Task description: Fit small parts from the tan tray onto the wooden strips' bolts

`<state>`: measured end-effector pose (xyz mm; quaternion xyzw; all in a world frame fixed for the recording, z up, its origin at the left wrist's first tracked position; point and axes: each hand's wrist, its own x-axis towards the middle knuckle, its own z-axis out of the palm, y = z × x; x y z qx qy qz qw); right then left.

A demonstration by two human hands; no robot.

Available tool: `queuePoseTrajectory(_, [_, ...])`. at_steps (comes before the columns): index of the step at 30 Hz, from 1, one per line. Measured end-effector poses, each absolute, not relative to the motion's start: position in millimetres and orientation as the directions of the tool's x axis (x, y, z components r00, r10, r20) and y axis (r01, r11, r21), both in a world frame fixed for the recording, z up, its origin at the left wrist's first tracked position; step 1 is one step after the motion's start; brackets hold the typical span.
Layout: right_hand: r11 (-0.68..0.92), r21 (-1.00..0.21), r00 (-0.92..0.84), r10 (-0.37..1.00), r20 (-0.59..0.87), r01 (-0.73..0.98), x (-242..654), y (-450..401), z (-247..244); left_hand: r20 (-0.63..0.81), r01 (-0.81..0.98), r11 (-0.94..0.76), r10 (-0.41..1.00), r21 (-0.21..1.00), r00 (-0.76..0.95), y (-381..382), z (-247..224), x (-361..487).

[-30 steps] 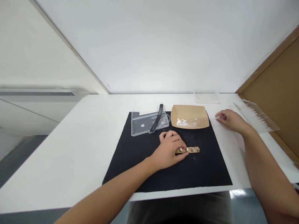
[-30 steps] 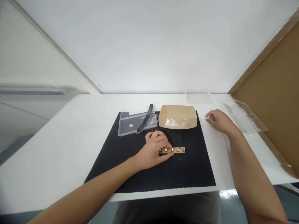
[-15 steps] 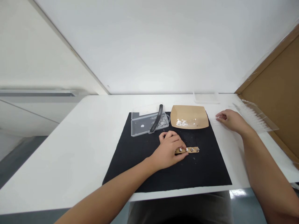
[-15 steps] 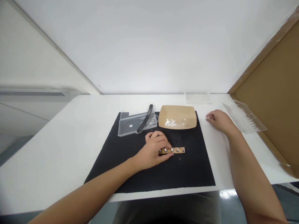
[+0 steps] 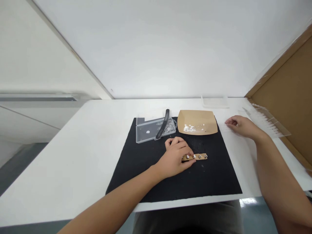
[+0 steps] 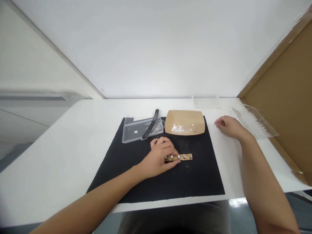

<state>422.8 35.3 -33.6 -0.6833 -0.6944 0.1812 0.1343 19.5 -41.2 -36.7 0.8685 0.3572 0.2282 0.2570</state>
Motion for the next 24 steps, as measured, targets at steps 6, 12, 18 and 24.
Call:
queuePoseTrajectory(6, [0.0, -0.51, -0.064, 0.992, -0.109, 0.86, 424.6, 34.1, -33.9, 0.203, 0.509, -0.612, 0.737, 0.606, 0.645, -41.8, -36.6, 19.3])
queuePoseTrajectory(12, [-0.007, -0.484, -0.069, 0.988, -0.14, 0.875, 424.9, 37.3, -35.8, 0.199, 0.512, -0.611, 0.738, 0.604, 0.645, -40.9, -36.7, 19.5])
queuePoseTrajectory(18, [-0.022, -0.507, -0.098, 0.973, -0.209, 0.862, 428.2, 38.3, -38.3, 0.192, 0.516, -0.61, 0.738, 0.602, 0.647, -40.6, -36.1, 19.9])
queuePoseTrajectory(24, [-0.002, -0.524, -0.137, 0.965, -0.226, 0.852, 428.7, 39.6, -37.9, 0.187, 0.519, -0.609, 0.738, 0.6, 0.649, -39.8, -37.2, 19.9])
